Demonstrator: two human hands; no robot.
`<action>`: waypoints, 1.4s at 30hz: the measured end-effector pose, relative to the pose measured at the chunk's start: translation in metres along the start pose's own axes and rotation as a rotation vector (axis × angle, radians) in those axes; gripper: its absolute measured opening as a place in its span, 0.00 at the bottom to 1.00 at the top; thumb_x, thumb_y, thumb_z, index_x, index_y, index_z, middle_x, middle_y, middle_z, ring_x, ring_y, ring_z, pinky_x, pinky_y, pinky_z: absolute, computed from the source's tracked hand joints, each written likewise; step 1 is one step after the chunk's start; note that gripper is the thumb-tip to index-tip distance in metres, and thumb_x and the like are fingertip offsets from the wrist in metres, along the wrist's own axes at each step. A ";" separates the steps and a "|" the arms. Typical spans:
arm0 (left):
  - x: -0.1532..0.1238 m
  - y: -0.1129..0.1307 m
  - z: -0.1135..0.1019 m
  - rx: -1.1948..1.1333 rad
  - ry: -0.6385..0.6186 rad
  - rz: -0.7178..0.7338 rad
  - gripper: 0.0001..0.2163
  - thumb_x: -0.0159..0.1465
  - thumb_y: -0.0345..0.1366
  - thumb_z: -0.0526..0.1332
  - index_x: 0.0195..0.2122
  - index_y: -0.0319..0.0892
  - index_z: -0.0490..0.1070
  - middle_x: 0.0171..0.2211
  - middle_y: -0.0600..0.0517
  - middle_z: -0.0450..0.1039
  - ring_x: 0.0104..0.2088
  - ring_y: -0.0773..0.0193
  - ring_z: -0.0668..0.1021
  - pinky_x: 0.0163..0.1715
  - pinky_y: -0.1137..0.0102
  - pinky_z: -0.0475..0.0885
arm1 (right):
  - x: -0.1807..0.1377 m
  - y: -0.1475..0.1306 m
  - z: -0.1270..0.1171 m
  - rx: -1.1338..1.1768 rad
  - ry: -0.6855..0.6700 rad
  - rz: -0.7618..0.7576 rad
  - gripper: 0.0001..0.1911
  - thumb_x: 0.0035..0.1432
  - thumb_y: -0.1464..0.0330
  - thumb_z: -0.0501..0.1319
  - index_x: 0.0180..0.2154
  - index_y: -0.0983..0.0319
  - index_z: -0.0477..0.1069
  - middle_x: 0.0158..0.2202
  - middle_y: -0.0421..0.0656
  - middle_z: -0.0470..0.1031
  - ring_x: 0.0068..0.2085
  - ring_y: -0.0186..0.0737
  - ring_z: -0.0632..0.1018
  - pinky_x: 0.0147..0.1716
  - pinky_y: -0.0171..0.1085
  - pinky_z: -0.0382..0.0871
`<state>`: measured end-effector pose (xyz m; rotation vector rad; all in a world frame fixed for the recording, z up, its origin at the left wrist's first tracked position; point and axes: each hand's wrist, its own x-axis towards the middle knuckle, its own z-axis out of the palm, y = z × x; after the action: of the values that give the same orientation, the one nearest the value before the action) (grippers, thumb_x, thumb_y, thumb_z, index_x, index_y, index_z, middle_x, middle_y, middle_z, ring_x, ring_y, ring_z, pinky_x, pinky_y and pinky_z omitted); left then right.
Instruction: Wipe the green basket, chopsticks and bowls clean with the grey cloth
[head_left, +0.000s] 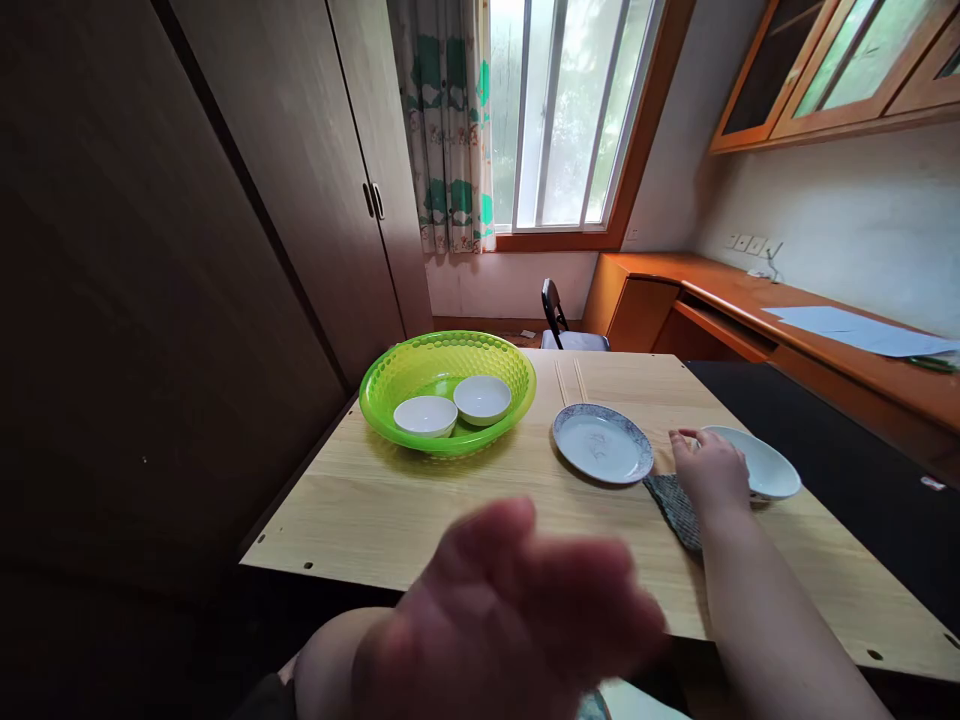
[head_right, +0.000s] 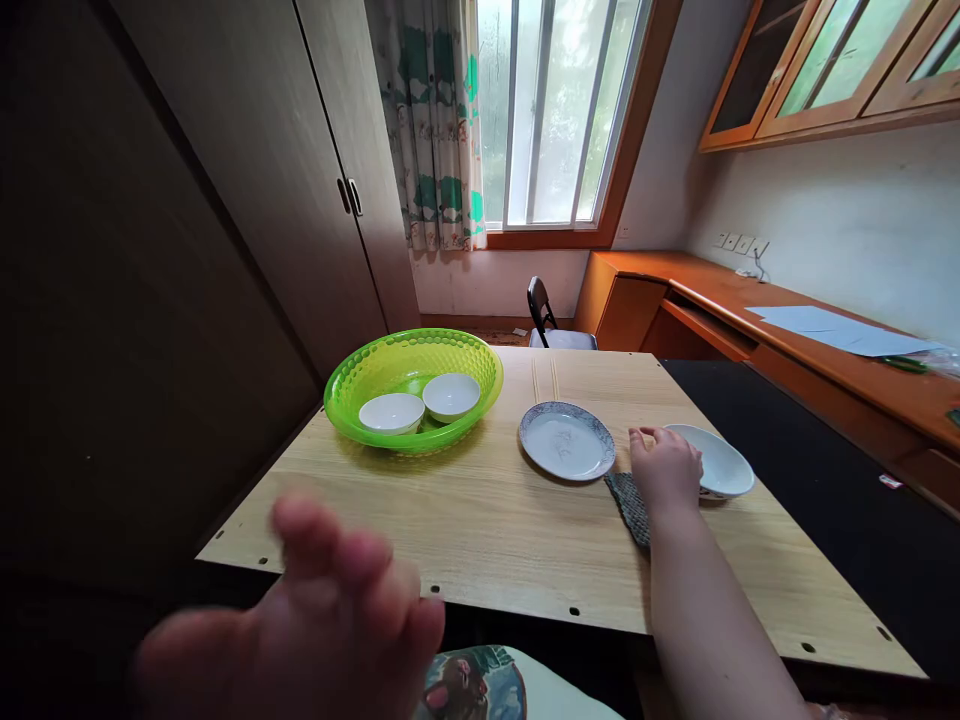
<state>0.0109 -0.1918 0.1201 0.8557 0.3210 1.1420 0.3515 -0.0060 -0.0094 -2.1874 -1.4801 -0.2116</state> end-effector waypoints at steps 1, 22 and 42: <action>0.007 0.005 0.000 -0.086 -0.063 0.056 0.34 0.53 0.70 0.49 0.59 0.66 0.60 0.56 0.56 0.70 0.59 0.49 0.69 0.60 0.50 0.61 | 0.000 -0.001 -0.001 0.001 -0.008 0.001 0.21 0.61 0.59 0.49 0.40 0.64 0.75 0.42 0.54 0.76 0.47 0.53 0.74 0.46 0.47 0.62; 0.030 0.014 -0.019 -0.225 -0.045 0.144 0.12 0.57 0.29 0.69 0.39 0.54 0.76 0.34 0.63 0.81 0.33 0.75 0.82 0.42 0.79 0.76 | 0.001 0.008 -0.017 -0.136 -0.243 0.245 0.07 0.51 0.69 0.55 0.28 0.59 0.73 0.28 0.53 0.73 0.33 0.55 0.77 0.29 0.46 0.61; -0.110 0.010 -0.228 1.088 0.355 -0.835 0.10 0.47 0.32 0.61 0.32 0.40 0.74 0.21 0.55 0.75 0.25 0.63 0.75 0.28 0.71 0.64 | 0.031 -0.290 -0.023 0.443 -0.344 -0.709 0.13 0.59 0.64 0.60 0.45 0.55 0.77 0.44 0.42 0.79 0.45 0.44 0.77 0.44 0.38 0.67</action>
<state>-0.1842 -0.1906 -0.0421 1.2512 1.5244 0.2398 0.1045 0.0943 0.1112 -1.3323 -2.2022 0.2581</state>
